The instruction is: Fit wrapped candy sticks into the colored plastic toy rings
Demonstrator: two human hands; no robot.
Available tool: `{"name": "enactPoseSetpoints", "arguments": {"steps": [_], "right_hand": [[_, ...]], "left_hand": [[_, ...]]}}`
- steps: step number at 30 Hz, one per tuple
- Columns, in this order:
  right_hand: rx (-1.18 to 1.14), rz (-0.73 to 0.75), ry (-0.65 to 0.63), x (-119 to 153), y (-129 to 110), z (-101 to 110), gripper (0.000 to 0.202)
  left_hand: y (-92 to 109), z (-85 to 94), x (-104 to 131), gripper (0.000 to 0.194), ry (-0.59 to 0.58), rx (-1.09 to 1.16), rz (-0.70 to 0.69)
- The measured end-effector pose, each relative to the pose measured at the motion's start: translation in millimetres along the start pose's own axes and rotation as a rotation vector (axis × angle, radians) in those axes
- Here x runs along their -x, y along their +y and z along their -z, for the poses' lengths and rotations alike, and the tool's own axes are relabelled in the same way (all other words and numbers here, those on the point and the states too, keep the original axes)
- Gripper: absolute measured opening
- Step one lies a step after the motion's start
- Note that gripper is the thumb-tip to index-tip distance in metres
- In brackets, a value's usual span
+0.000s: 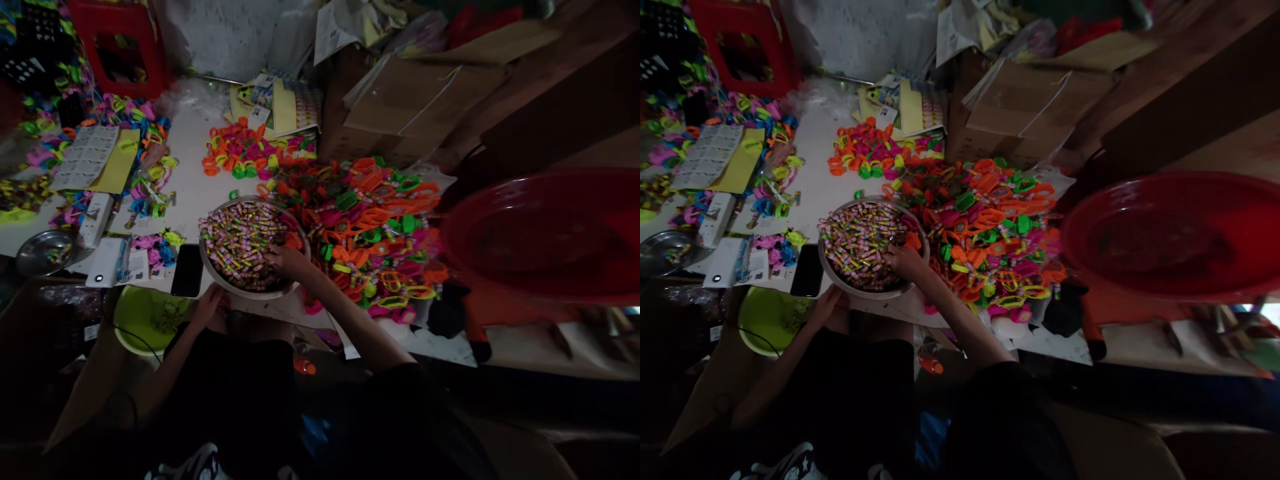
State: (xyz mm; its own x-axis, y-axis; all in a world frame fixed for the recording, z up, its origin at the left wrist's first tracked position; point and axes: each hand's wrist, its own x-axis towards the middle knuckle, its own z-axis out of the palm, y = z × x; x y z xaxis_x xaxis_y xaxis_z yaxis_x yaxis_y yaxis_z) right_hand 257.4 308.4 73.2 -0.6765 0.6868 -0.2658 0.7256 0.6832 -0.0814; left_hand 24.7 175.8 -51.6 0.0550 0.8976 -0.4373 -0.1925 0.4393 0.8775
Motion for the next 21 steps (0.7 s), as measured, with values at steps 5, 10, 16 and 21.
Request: {"name": "enactPoseSetpoints", "arguments": {"steps": [5, 10, 16, 21], "right_hand": [[0.030, -0.048, 0.037, 7, -1, -2, 0.032], [0.057, -0.130, 0.073, 10, -1, -6, 0.038], [0.112, 0.118, 0.072, 8, 9, -13, 0.044], [0.199, 0.219, 0.092, -1, 8, -16, 0.039]], "left_hand": [[-2, 0.8, 0, 0.049, -0.012, -0.008, -0.003], [-4, 0.7, 0, 0.048, -0.018, -0.014, -0.018], [-3, -0.7, 1, 0.046, -0.017, -0.024, -0.018], [-3, -1.1, 1, 0.045, -0.006, -0.027, -0.029]]}}
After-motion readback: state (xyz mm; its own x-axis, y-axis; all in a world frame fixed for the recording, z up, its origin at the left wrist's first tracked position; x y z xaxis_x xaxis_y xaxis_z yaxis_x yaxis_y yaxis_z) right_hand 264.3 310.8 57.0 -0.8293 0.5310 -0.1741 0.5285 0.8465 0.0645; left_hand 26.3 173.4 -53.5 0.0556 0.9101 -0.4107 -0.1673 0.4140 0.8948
